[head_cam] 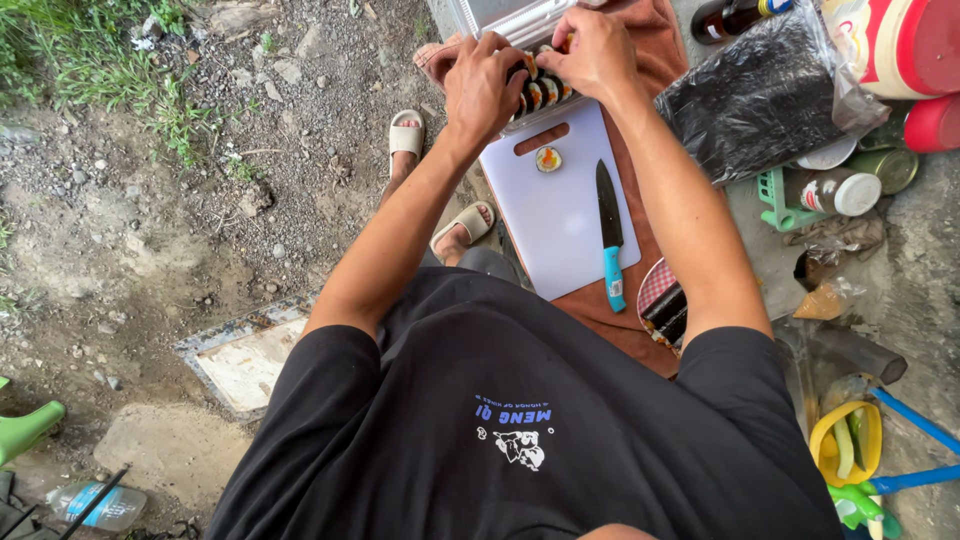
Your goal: The person prepares sushi rolls by hand, using a knife to slice a roll on a cutting board and then placing the pieces into a plastic container.
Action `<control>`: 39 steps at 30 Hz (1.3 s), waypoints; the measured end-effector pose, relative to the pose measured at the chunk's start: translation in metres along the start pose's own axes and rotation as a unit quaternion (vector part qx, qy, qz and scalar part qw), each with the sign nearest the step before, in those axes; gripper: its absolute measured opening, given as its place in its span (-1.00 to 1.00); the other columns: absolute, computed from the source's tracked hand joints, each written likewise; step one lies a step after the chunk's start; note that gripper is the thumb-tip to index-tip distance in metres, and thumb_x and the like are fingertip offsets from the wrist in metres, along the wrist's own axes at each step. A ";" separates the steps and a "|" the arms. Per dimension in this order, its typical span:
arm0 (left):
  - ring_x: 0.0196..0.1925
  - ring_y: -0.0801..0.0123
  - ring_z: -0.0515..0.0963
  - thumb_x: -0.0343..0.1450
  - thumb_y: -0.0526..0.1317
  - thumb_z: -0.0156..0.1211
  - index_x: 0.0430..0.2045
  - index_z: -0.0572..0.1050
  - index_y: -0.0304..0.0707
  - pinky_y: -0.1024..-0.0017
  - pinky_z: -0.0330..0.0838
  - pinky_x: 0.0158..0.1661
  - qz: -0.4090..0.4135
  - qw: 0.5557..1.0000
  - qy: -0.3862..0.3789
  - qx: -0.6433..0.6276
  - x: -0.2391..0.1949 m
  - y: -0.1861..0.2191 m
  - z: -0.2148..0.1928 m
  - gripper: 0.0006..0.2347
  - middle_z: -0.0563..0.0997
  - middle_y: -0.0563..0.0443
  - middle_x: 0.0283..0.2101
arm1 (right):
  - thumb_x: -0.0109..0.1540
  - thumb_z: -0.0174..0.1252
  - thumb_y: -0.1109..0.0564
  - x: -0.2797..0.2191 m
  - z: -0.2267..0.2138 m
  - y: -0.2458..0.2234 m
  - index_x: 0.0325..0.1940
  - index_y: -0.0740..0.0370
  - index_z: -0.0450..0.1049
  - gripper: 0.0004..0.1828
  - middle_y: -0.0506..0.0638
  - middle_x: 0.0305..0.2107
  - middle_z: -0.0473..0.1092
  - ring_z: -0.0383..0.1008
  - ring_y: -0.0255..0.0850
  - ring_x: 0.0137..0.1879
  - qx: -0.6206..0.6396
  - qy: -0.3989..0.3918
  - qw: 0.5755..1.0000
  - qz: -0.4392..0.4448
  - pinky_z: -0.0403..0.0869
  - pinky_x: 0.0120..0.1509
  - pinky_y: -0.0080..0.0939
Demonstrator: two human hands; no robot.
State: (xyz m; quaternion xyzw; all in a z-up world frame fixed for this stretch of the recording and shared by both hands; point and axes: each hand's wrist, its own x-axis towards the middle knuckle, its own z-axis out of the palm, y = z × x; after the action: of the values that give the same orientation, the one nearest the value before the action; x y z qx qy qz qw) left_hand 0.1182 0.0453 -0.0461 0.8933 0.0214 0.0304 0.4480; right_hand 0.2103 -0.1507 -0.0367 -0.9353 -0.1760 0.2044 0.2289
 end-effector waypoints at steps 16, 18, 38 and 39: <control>-0.09 0.09 0.42 0.27 -0.23 0.37 -0.39 0.64 -0.28 0.17 0.45 -0.14 0.055 0.997 0.010 0.053 0.012 0.001 0.037 -0.85 0.51 -0.07 -0.20 | 0.16 0.35 0.21 -0.010 -0.019 0.016 0.04 0.02 0.67 -0.65 0.08 -0.13 0.48 0.52 -0.01 -0.02 -0.092 -0.009 0.979 -0.183 0.51 0.08 -0.02; -0.11 0.12 0.42 0.32 -0.25 0.34 -0.39 0.64 -0.26 0.18 0.46 -0.15 0.051 0.997 0.003 0.055 0.011 -0.002 0.041 -0.89 0.53 -0.05 -0.21 | 0.13 0.41 0.13 -0.008 -0.024 0.015 0.06 -0.03 0.69 -0.61 0.05 -0.17 0.49 0.51 -0.03 -0.04 -0.184 -0.009 0.957 -0.223 0.49 0.02 0.00; -0.19 0.06 0.55 0.29 -0.26 0.37 -0.33 0.70 -0.20 0.13 0.51 -0.18 0.016 0.999 -0.051 -0.008 0.009 -0.014 -0.011 -0.86 0.66 -0.07 -0.25 | 0.23 0.52 -0.05 -0.006 -0.010 -0.008 -0.10 0.09 0.66 -0.73 0.10 -0.29 0.45 0.52 0.02 -0.16 -0.060 -0.023 0.980 -0.191 0.49 -0.06 0.04; -0.15 0.08 0.53 0.28 -0.26 0.38 -0.32 0.69 -0.20 0.15 0.51 -0.16 0.013 0.998 -0.061 0.002 0.006 -0.014 -0.013 -0.85 0.66 -0.06 -0.23 | 0.22 0.56 -0.10 -0.005 -0.006 -0.010 -0.15 0.10 0.65 -0.68 0.11 -0.31 0.45 0.51 0.01 -0.19 -0.051 -0.023 0.981 -0.186 0.48 -0.10 0.04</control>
State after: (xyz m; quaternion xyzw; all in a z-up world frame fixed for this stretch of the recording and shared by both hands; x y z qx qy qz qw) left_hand 0.1226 0.0648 -0.0490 0.8948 -0.0173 -0.0188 0.4458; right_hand 0.2063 -0.1467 -0.0253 -0.8919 -0.3618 0.1707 0.2108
